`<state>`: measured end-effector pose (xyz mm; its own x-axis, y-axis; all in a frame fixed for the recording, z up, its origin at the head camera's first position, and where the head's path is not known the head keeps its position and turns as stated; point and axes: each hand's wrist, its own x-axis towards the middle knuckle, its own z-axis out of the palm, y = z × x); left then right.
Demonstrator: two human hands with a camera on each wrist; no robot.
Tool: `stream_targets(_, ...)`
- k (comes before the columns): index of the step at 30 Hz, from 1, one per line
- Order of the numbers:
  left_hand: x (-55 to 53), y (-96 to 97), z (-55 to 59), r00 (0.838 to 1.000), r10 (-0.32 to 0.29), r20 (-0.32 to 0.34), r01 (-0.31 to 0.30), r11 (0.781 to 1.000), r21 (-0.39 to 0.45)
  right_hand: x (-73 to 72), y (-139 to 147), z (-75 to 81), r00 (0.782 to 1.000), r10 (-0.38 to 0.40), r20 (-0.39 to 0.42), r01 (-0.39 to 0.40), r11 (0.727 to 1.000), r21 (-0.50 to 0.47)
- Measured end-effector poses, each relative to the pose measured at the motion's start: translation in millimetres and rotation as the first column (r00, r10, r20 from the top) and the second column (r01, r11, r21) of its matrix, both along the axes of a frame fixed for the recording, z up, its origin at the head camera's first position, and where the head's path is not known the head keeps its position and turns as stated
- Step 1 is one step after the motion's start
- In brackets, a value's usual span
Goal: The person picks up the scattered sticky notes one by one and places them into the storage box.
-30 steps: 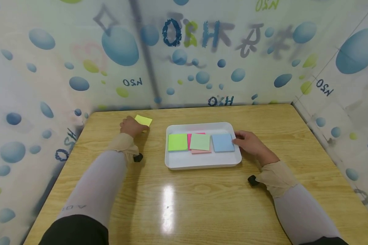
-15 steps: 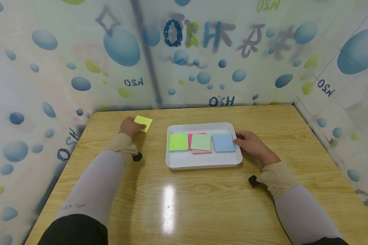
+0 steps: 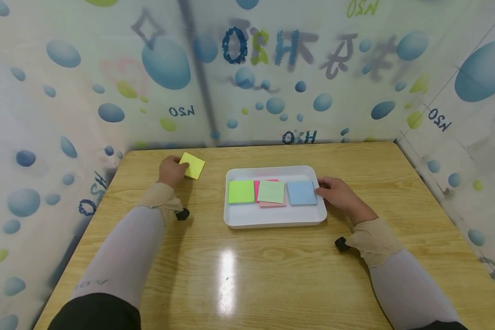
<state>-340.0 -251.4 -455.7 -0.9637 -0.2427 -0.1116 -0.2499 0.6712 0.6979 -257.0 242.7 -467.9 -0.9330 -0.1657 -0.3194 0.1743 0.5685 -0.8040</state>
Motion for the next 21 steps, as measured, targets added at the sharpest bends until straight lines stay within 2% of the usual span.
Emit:
stream_targets(10, 3.8, 12.8, 9.8, 0.999, -0.005, -0.054, 0.009, 0.998, 0.062, -0.3, 1, -2.0, 1.0, 0.008, -0.004, -0.008, 1.0, -0.026)
stream_targets(17, 12.0, 28.9, 21.6, 0.998, 0.002, -0.064, 0.007, 0.991, 0.134, 0.7, -1, -0.5, 1.0, 0.018, -0.005, -0.018, 0.999, -0.031)
stream_targets(21, 15.9, 37.7, 27.5, 0.996, -0.026, -0.085, 0.038, 0.988, 0.148, 2.1, -2, 2.5, 0.999, 0.031, -0.026, -0.031, 0.999, -0.017)
